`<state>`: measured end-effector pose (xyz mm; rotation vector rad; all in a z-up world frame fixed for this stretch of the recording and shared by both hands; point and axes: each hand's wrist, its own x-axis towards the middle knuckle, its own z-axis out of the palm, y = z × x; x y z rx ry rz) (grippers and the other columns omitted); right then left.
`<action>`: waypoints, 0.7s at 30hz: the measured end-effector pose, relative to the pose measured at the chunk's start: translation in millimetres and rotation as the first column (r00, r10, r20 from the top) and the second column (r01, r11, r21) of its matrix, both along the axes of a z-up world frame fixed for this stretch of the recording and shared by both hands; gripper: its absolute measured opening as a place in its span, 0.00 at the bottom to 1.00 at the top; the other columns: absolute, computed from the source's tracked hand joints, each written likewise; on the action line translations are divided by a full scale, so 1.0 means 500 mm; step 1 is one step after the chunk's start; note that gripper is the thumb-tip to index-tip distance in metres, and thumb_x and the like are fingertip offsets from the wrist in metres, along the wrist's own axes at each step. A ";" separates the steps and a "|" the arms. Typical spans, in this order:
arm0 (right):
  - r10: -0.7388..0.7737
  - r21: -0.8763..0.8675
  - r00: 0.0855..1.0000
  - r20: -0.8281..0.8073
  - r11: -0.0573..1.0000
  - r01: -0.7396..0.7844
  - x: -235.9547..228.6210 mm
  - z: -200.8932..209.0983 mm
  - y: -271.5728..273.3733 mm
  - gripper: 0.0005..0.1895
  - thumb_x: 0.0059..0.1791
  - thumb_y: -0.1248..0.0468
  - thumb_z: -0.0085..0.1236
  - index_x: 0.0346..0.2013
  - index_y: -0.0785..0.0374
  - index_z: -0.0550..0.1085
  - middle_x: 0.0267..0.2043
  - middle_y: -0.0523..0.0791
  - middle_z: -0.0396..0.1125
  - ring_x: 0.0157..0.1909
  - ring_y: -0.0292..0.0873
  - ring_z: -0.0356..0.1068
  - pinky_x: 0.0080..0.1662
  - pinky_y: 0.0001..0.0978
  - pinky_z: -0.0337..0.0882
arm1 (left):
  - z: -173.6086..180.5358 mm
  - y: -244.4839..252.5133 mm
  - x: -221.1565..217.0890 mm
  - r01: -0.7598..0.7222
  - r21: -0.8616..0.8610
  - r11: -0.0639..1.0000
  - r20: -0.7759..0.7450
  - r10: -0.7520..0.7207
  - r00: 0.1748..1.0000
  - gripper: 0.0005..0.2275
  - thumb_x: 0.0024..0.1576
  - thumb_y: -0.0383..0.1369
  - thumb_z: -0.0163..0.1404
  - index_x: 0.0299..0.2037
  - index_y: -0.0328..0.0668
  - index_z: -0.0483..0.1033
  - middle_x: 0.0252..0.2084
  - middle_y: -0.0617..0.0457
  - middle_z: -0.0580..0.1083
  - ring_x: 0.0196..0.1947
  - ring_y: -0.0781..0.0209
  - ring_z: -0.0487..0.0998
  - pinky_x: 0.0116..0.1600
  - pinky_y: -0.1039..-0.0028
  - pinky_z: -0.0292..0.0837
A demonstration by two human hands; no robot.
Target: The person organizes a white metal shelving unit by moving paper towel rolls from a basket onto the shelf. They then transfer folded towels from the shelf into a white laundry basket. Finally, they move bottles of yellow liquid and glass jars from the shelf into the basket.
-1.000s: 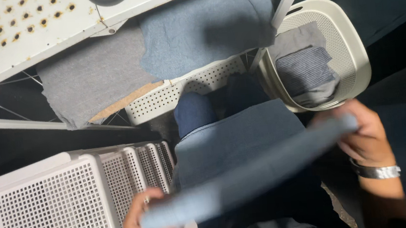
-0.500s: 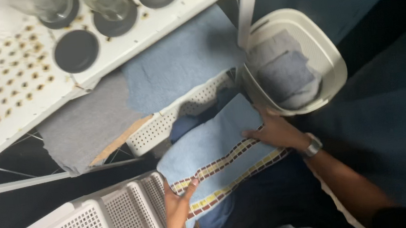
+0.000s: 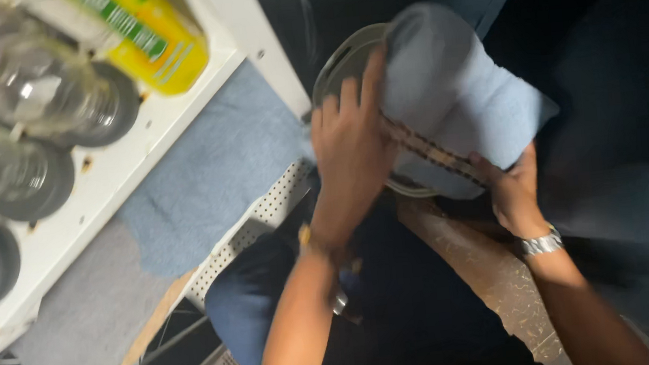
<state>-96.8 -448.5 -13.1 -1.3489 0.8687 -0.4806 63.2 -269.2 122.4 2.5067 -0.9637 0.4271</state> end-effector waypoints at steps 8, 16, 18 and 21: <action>-0.241 0.040 0.945 -0.221 0.966 0.256 0.145 -0.207 -0.014 0.57 0.42 0.66 0.77 0.76 0.49 0.48 0.74 0.63 0.40 0.71 0.72 0.52 0.64 0.64 0.61 | -0.379 -0.189 0.247 -0.048 0.142 0.989 -0.358 0.096 0.929 0.39 0.54 0.27 0.59 0.75 0.47 0.49 0.63 0.38 0.70 0.57 0.33 0.76 0.64 0.43 0.62; -0.038 -0.621 0.917 -0.396 0.747 -0.237 0.183 -0.141 0.019 0.54 0.45 0.65 0.64 0.76 0.74 0.40 0.74 0.69 0.40 0.74 0.76 0.38 0.71 0.66 0.33 | -0.470 -0.209 0.292 -0.105 0.356 0.928 -0.472 0.276 0.837 0.32 0.59 0.29 0.54 0.72 0.50 0.52 0.74 0.48 0.58 0.75 0.45 0.54 0.75 0.39 0.42; 0.132 -0.549 0.779 -0.613 0.638 -0.540 0.188 -0.173 0.023 0.48 0.42 0.64 0.68 0.71 0.68 0.53 0.71 0.64 0.49 0.73 0.71 0.44 0.67 0.66 0.44 | -0.512 -0.245 0.243 -0.022 0.511 0.859 -0.451 0.289 0.844 0.32 0.60 0.35 0.53 0.73 0.61 0.50 0.75 0.54 0.58 0.74 0.50 0.56 0.76 0.40 0.42; 0.179 -0.351 0.448 -0.876 0.403 -0.846 0.245 -0.273 0.026 0.35 0.43 0.55 0.67 0.64 0.54 0.68 0.67 0.52 0.59 0.72 0.59 0.53 0.62 0.67 0.58 | -0.590 -0.288 0.193 -0.149 0.649 0.746 -0.323 0.447 0.834 0.30 0.64 0.46 0.43 0.76 0.68 0.45 0.77 0.59 0.54 0.76 0.58 0.51 0.78 0.51 0.38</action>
